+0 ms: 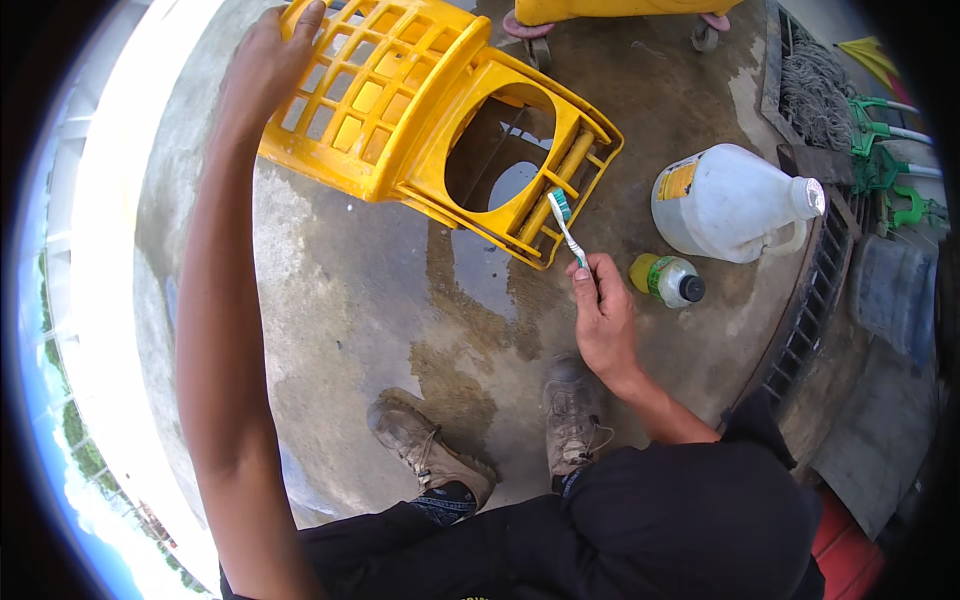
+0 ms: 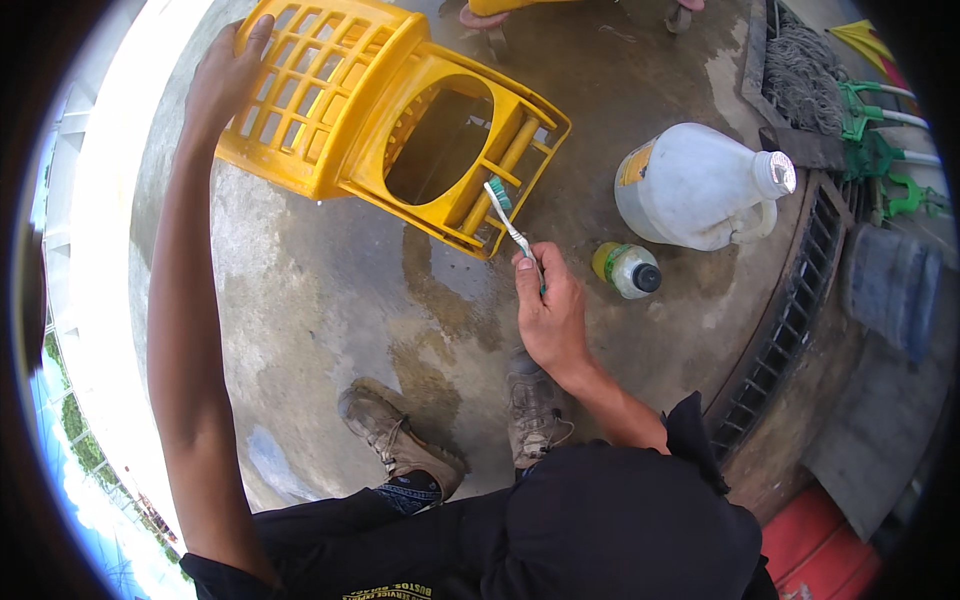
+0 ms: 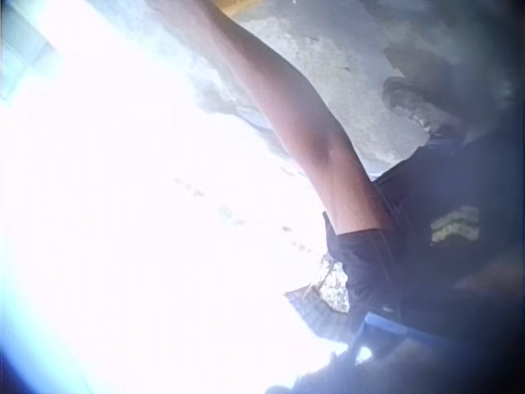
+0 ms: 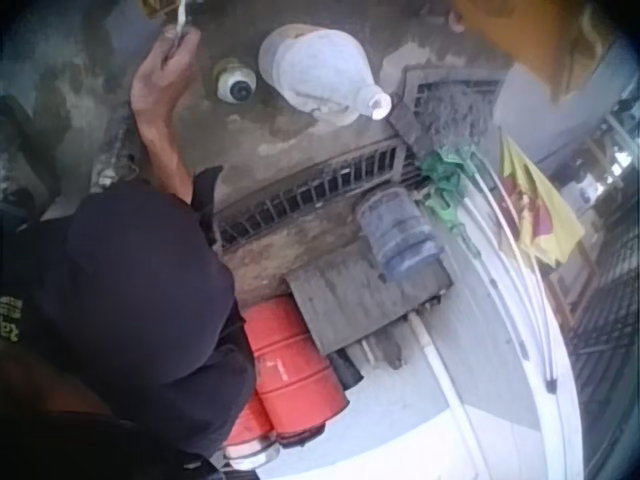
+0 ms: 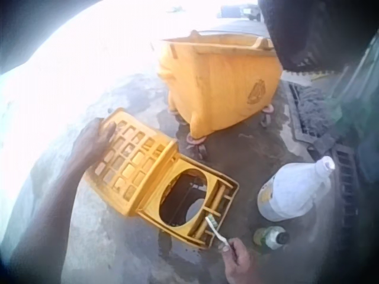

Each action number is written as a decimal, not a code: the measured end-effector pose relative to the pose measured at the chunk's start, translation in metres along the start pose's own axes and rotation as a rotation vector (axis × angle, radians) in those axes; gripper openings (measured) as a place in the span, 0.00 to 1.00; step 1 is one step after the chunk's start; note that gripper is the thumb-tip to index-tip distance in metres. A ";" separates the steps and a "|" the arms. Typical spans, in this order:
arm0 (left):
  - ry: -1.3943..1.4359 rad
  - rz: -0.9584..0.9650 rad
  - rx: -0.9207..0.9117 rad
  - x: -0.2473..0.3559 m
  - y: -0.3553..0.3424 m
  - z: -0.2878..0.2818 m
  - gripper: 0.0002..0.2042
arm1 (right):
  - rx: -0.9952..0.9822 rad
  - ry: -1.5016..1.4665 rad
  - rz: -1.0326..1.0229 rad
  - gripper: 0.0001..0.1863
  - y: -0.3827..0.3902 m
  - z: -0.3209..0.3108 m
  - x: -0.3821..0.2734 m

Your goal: The person scrubs the underside of a yellow mop bucket with a toothbrush and cleaning solution, then rinses it with water from a hose. They repeat the scrubbing process on different parts of the bucket's underside.

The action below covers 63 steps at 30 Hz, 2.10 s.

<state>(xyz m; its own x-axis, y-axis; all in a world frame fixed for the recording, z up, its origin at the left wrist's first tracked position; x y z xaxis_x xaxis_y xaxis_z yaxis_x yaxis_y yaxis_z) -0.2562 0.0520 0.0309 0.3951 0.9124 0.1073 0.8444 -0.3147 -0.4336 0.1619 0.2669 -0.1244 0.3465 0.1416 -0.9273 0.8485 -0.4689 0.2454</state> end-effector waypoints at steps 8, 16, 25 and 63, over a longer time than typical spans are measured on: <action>0.067 -0.145 -0.072 0.017 0.007 0.000 0.29 | -0.004 -0.148 0.084 0.06 0.025 0.000 0.050; 0.485 -0.216 -0.045 -0.015 0.010 -0.007 0.27 | -0.010 -0.457 0.144 0.13 -0.008 -0.012 0.014; 0.610 -0.337 0.025 -0.051 0.027 -0.023 0.25 | -0.382 -0.754 0.178 0.20 -0.033 0.000 -0.018; 0.434 -0.159 -0.349 0.001 0.049 -0.052 0.24 | -0.230 -0.090 -0.991 0.19 0.055 0.112 -0.077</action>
<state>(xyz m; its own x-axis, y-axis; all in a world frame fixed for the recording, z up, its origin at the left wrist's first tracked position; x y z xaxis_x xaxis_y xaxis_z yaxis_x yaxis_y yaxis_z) -0.1960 0.0241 0.0562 0.3032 0.7879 0.5360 0.9459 -0.3172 -0.0689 0.1371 0.1320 -0.0711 -0.5769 0.3043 -0.7580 0.7966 0.0040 -0.6046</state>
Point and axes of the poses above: each hand's wrist, its own y-axis away from the middle knuckle, its own z-axis out of the palm, x = y × z, the point moved 5 cm from there along -y, towards the middle knuckle, and after that the axes turned 2 degrees about y, right-handed, at the moved point
